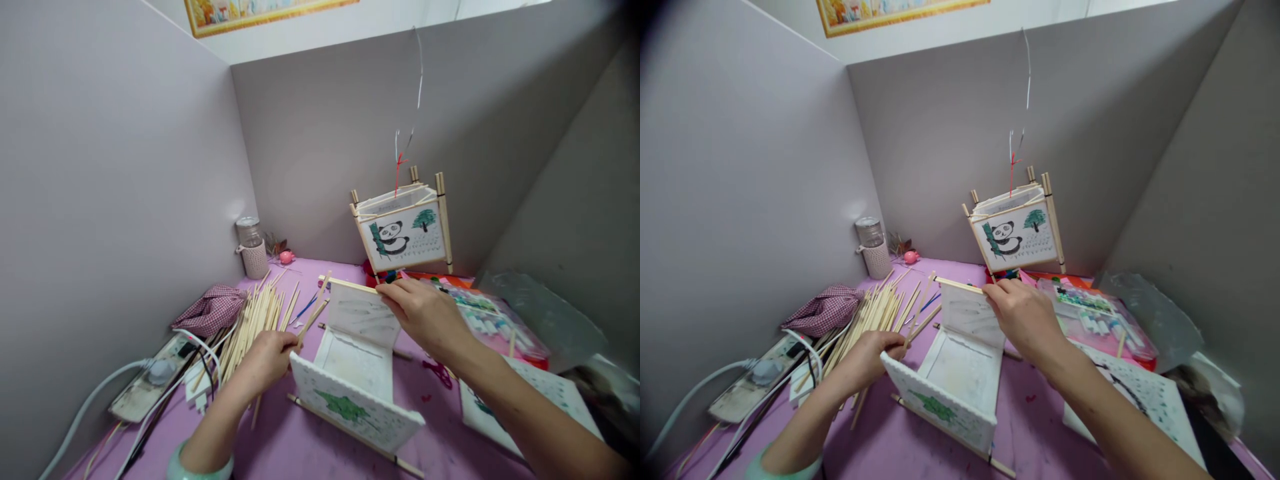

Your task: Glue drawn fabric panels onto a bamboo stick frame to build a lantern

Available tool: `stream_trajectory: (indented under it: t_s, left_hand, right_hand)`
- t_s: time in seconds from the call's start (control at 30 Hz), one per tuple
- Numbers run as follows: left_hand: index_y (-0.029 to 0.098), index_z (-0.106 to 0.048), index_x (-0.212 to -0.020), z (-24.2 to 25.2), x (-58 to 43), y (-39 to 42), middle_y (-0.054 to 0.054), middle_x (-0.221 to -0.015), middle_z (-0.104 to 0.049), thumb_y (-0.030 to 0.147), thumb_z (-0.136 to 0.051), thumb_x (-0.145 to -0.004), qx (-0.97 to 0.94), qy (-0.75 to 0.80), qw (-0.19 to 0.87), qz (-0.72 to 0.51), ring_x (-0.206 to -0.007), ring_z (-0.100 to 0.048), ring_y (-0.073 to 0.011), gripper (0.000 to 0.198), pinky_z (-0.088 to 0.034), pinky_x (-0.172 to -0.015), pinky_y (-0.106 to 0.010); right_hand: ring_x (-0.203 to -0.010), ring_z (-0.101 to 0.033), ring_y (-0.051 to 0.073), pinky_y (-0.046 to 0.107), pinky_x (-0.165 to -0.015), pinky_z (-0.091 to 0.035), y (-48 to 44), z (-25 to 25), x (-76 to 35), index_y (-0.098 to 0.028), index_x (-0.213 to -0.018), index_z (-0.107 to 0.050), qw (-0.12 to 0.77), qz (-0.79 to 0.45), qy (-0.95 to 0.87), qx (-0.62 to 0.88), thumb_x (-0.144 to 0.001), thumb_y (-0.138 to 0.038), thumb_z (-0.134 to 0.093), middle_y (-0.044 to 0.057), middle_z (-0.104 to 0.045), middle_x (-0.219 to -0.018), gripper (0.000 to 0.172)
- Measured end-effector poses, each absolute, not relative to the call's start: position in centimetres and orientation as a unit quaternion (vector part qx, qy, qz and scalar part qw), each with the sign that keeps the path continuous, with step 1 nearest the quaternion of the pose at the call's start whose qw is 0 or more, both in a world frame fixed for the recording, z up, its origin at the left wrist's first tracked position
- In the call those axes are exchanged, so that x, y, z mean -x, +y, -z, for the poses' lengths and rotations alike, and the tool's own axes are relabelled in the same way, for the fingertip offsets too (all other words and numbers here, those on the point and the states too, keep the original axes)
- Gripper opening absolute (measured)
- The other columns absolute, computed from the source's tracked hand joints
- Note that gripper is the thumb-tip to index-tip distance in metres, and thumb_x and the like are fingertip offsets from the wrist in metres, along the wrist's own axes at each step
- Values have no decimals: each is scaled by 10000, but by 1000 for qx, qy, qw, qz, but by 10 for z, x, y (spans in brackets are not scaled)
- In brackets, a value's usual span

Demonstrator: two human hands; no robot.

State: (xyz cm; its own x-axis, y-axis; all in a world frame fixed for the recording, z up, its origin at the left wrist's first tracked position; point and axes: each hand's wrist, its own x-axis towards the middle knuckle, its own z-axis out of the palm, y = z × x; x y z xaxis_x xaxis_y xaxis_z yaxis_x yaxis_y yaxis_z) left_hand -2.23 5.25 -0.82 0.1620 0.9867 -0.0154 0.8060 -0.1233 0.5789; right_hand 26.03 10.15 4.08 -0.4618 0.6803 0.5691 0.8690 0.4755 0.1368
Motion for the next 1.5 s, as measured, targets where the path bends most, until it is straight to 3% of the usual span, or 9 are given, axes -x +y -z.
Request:
stream_trajectory:
  t_s: [0.43,0.73,0.9,1.27,1.5]
  left_hand:
    - [169,-554,-584,-2,22,60,5,-545,-525,223,-444,-740,-727,628,232,-156,-574,-493,-130,198,-293,-539,-214]
    - [177,-560,-656,19,38,48,17,-532,-566,184,-413,-634,-664,609,399,-172,-484,-560,-133,149,-389,-480,-205]
    - [172,-577,-648,9,39,41,9,-522,-584,202,-412,-653,-672,614,384,-154,-489,-562,-130,168,-393,-486,-198]
    - [174,-584,-621,10,39,39,10,-499,-579,210,-395,-678,-691,616,355,-127,-449,-555,-127,200,-371,-467,-197]
    - [177,-549,-596,22,38,48,14,-499,-552,184,-382,-621,-689,613,357,-148,-456,-548,-129,169,-363,-458,-197]
  right_hand:
    - [-762,-613,174,277,-615,-343,108,-35,-263,-217,-1007,-691,231,224,-821,471,-919,-250,-513,28,-690,-875,200]
    - [-801,-634,192,286,-603,-358,110,-31,-265,-225,-1035,-684,245,219,-822,465,-915,-248,-506,35,-703,-953,216]
    - [-786,-636,195,288,-604,-368,111,-31,-265,-225,-1034,-686,248,223,-823,460,-916,-257,-503,35,-704,-920,220]
    - [-794,-647,190,288,-611,-389,110,-30,-264,-242,-1056,-682,229,230,-815,480,-933,-281,-479,49,-701,-1057,241]
    - [-780,-637,187,285,-604,-378,109,-34,-263,-235,-1051,-684,230,224,-817,479,-929,-278,-485,40,-704,-966,237]
